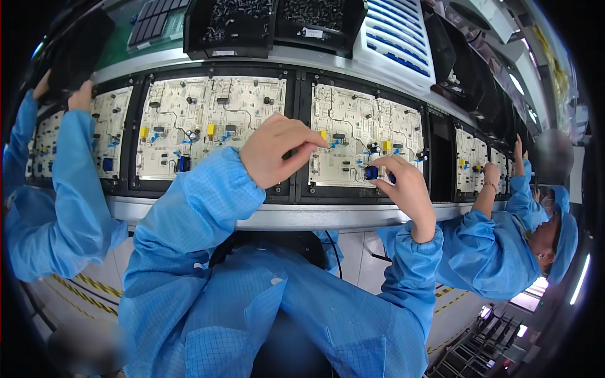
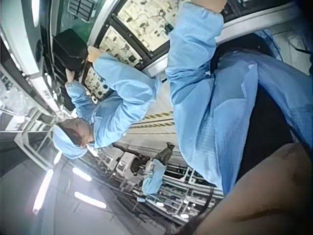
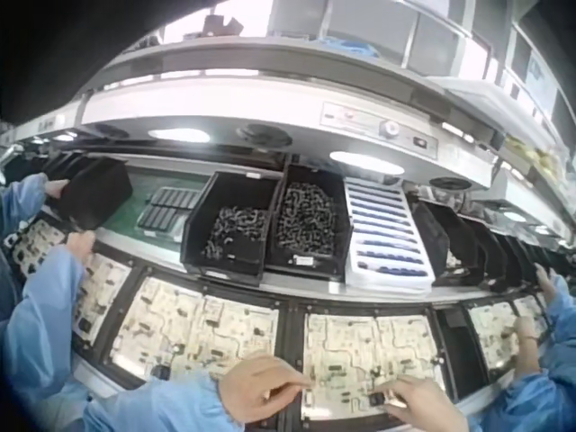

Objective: Manually placing electronic components onto circuit boards on an assembly line.

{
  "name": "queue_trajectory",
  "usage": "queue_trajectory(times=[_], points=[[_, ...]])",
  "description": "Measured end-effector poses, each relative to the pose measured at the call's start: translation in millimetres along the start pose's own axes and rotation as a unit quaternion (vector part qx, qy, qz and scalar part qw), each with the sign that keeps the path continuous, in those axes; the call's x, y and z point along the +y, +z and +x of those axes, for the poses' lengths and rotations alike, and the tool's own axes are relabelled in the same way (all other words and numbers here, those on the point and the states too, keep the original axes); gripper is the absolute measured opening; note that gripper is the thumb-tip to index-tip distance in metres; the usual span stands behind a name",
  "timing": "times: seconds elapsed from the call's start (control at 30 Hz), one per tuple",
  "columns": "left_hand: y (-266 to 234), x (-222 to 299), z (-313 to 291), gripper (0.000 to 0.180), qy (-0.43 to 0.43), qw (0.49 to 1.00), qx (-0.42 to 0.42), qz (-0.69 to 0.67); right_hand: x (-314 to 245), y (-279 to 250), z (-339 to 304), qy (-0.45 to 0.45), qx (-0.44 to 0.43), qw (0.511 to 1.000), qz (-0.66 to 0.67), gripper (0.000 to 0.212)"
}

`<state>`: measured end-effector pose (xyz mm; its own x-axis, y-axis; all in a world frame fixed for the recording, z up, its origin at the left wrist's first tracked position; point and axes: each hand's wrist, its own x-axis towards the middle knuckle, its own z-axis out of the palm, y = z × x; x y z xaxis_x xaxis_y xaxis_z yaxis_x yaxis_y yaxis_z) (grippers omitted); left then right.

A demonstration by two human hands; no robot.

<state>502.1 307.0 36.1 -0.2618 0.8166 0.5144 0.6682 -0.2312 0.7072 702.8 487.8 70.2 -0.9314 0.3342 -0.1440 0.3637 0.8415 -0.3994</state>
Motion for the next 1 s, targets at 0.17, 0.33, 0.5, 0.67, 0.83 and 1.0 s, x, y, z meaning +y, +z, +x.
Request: queue_trajectory(times=[0.17,0.33,0.5,0.67,0.83,1.0], points=[[1.8,-1.8,-2.3,0.016,-0.003,1.0,0.004,-0.008,2.2,3.9,5.2,-0.022,0.011,1.0,0.009,0.028],[1.7,-1.4,0.9,0.015,-0.02,1.0,0.005,-0.002,-2.2,-0.5,7.2,0.006,-0.01,0.999,-0.036,0.028],[3.1,-0.9,1.0,0.015,-0.017,1.0,0.01,0.005,-2.2,-1.4,8.2,-0.004,-0.016,0.999,-0.035,0.028],[4.0,0.2,2.9,0.015,-0.024,1.0,0.014,0.002,-2.0,-3.0,7.1,0.012,-0.026,0.999,-0.029,0.028],[4.9,2.1,4.5,0.015,-0.03,0.999,0.024,0.005,-0.9,-2.9,8.1,0.001,-0.017,1.0,-0.015,0.027],[3.6,1.9,6.6,0.015,-0.03,0.998,0.055,0.013,0.4,-3.2,9.0,-0.003,-0.022,0.999,-0.023,0.026]])
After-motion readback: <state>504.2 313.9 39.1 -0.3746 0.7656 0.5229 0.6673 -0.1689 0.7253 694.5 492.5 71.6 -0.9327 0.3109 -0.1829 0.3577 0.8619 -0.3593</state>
